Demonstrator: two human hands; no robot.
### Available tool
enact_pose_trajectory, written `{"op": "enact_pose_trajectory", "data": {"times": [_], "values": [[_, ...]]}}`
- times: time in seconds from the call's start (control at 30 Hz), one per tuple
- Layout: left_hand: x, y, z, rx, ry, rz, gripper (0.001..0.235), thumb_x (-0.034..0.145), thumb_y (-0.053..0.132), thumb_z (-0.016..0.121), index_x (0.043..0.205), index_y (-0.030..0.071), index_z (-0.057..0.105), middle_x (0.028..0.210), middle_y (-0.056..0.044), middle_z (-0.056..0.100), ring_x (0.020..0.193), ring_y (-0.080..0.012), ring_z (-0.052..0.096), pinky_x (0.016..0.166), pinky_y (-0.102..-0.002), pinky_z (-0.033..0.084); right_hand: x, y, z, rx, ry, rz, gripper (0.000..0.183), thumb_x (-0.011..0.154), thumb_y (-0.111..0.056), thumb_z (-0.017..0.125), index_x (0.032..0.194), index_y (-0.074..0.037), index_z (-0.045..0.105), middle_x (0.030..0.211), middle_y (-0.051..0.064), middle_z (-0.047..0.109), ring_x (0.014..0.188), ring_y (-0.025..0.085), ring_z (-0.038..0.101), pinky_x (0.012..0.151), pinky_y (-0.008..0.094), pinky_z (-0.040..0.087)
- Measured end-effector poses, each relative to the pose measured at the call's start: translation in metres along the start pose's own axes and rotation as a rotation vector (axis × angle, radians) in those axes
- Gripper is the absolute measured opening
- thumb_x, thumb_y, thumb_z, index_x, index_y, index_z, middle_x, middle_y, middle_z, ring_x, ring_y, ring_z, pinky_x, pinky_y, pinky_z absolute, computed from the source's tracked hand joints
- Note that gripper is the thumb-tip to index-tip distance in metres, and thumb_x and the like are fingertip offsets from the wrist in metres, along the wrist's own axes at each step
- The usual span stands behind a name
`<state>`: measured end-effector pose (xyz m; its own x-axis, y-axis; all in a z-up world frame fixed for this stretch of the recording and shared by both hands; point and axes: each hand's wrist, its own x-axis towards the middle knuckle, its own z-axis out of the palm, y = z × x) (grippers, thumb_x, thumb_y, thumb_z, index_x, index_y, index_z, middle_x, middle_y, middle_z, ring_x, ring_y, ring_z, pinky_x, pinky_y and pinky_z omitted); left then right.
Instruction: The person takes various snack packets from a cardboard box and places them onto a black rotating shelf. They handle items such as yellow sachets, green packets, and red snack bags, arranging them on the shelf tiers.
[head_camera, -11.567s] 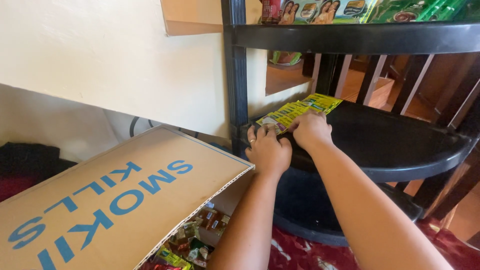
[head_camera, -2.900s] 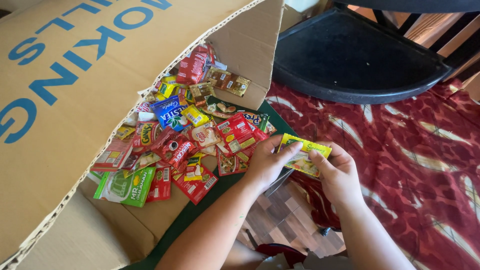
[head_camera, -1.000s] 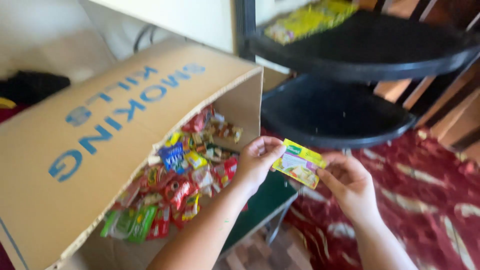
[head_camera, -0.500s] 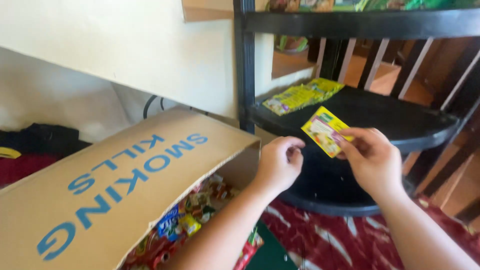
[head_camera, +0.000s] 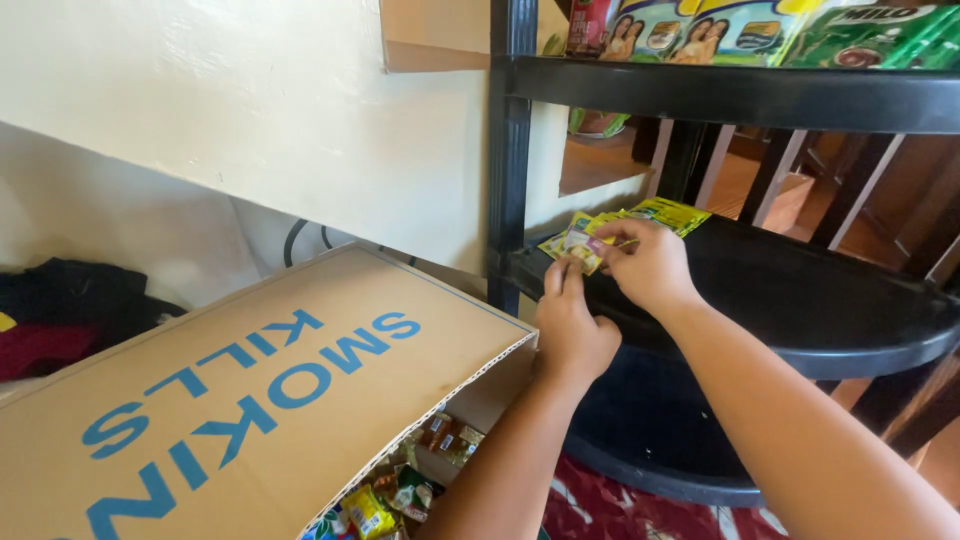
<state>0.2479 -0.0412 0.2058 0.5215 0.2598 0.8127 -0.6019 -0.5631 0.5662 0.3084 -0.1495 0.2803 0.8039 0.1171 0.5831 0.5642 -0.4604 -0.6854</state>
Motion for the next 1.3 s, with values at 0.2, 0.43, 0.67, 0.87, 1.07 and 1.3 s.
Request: {"op": "enact_pose_trajectory", "data": {"times": [0.2, 0.43, 0.67, 0.87, 1.07, 1.3], "values": [[-0.004, -0.018, 0.009, 0.129, -0.139, -0.029, 0.072, 0.07, -0.004, 0.059, 0.141, -0.005, 0.051, 0.148, -0.025, 0.051, 0.11, -0.046, 0.064, 0.093, -0.049, 0.053, 0.018, 0.026, 0.013, 0.015, -0.097, 0.204, 0.023, 0.087, -0.005, 0.073, 0.111, -0.005, 0.075, 0.087, 0.011, 0.078, 0.075, 0.016, 0.077, 0.069, 0.03, 0.062], [0.001, -0.012, 0.003, 0.2, -0.235, -0.075, 0.067, 0.071, -0.001, 0.064, 0.137, -0.004, 0.052, 0.143, -0.024, 0.054, 0.104, -0.0463, 0.065, 0.088, -0.05, 0.055, 0.013, 0.026, 0.015, -0.346, -0.056, -0.033, 0.021, 0.087, -0.012, 0.069, 0.105, -0.012, 0.08, 0.1, 0.014, 0.078, 0.093, 0.028, 0.073, 0.085, 0.038, 0.056], [0.0, -0.004, -0.002, 0.227, -0.263, -0.108, 0.065, 0.07, -0.003, 0.065, 0.134, -0.003, 0.053, 0.145, -0.022, 0.05, 0.1, -0.0477, 0.065, 0.085, -0.051, 0.055, 0.016, 0.046, 0.008, -0.396, 0.18, -0.1, 0.035, 0.092, -0.004, 0.058, 0.112, -0.02, 0.081, 0.111, 0.021, 0.068, 0.1, 0.038, 0.066, 0.088, 0.044, 0.054], [0.001, -0.001, -0.003, 0.249, -0.267, -0.119, 0.067, 0.07, -0.004, 0.065, 0.135, -0.006, 0.049, 0.148, -0.024, 0.046, 0.099, -0.049, 0.065, 0.086, -0.052, 0.054, 0.014, 0.047, 0.007, -0.321, 0.105, -0.026, 0.039, 0.09, 0.0, 0.051, 0.111, -0.019, 0.078, 0.111, 0.015, 0.073, 0.104, 0.034, 0.069, 0.092, 0.043, 0.054], [0.001, -0.005, -0.001, 0.243, -0.313, -0.146, 0.067, 0.072, -0.004, 0.064, 0.136, -0.007, 0.046, 0.149, -0.025, 0.044, 0.1, -0.0488, 0.065, 0.084, -0.053, 0.054, 0.005, 0.026, 0.016, -0.409, -0.088, -0.319, 0.047, 0.079, 0.003, 0.053, 0.111, -0.019, 0.079, 0.118, 0.009, 0.074, 0.115, 0.032, 0.065, 0.096, 0.044, 0.049], [0.001, -0.004, 0.0, 0.233, -0.298, -0.162, 0.07, 0.076, -0.001, 0.064, 0.142, -0.003, 0.043, 0.15, -0.023, 0.044, 0.096, -0.0495, 0.066, 0.083, -0.057, 0.053, 0.006, 0.018, 0.017, -0.475, -0.26, -0.039, 0.047, 0.086, -0.004, 0.049, 0.111, -0.03, 0.08, 0.123, -0.001, 0.074, 0.119, 0.025, 0.064, 0.096, 0.043, 0.05]]}}
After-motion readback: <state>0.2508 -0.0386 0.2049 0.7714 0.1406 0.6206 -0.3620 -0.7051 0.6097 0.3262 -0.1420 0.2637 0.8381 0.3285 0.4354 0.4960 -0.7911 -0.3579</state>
